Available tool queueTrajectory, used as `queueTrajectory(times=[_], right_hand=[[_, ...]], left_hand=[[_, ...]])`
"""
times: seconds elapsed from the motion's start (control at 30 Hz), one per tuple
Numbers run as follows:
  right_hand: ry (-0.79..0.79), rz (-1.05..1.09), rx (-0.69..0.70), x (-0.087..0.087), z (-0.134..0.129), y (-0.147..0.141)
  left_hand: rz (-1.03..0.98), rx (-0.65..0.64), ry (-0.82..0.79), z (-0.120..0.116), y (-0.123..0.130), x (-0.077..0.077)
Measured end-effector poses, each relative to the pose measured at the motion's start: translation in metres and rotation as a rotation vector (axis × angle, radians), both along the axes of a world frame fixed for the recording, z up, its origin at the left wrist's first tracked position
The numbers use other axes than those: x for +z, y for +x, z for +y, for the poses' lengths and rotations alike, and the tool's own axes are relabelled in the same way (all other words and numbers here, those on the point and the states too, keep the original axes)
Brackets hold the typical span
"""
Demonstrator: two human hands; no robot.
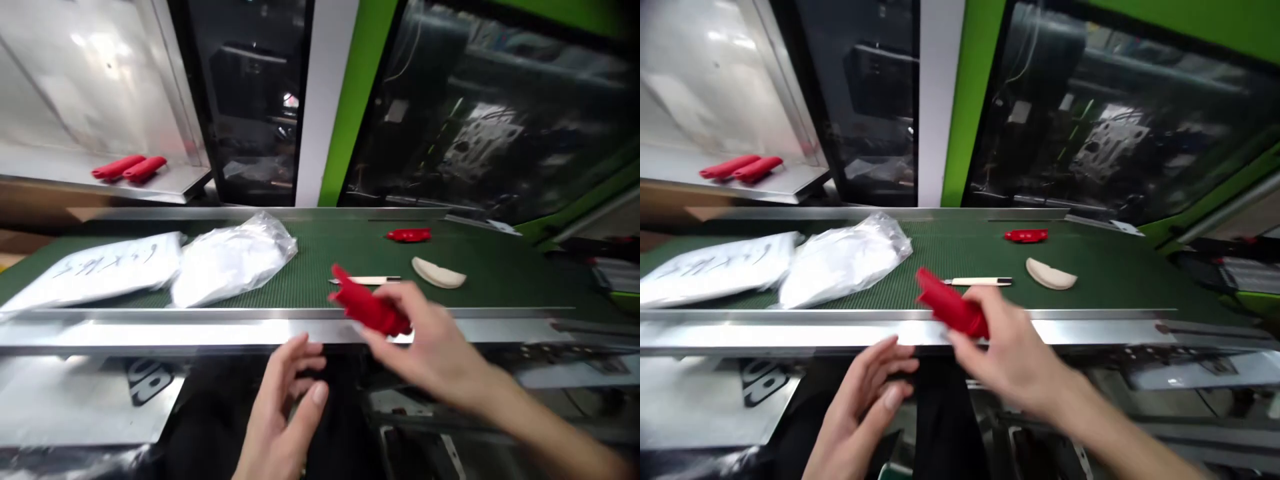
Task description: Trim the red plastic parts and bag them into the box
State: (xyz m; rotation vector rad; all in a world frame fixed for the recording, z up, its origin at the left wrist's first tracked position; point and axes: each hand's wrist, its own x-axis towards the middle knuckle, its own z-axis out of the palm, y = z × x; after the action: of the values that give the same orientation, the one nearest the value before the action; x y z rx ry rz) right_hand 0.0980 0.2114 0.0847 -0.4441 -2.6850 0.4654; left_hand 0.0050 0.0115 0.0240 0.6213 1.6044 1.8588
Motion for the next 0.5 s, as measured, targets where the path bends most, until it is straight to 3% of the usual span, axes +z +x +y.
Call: queueTrajectory(times=[0.1,0.17,0.23,0.3,0.37,0.43,0.5], right_hand=[[-0.139,0.138,0.256,-0.018,-0.072,0.001],[-0.152,0.132,0.356,-0.018,-0.082,0.0],[-0.092,0.119,0.35,-0.014,-0.059,-0.005],[0.058,0.147,0.189,-0.012,-0.015,-0.014],[0.262,0.045,0.016,-0.015,0.034,-0.023],[0.246,-0.181,-0.013,-0.021,0.072,-0.03],[0.166,-0.327,-0.045,-0.025,0.093,-0.035]], left_hand=[[-0.332,0.154,0.116,0.003,0.006,0.016],[-0.418,0.206,0.125,-0.009,0.007,0.015],[-0.473,0.204,0.156,-0.027,0.006,0.01],[-0.529,0.176,0.203,-0.046,0.005,0.005],[-0.574,0.135,0.238,-0.06,0.006,0.002],[-0.624,0.114,0.259,-0.069,0.007,0.0],[-0.676,0.113,0.263,-0.074,0.01,-0.001]])
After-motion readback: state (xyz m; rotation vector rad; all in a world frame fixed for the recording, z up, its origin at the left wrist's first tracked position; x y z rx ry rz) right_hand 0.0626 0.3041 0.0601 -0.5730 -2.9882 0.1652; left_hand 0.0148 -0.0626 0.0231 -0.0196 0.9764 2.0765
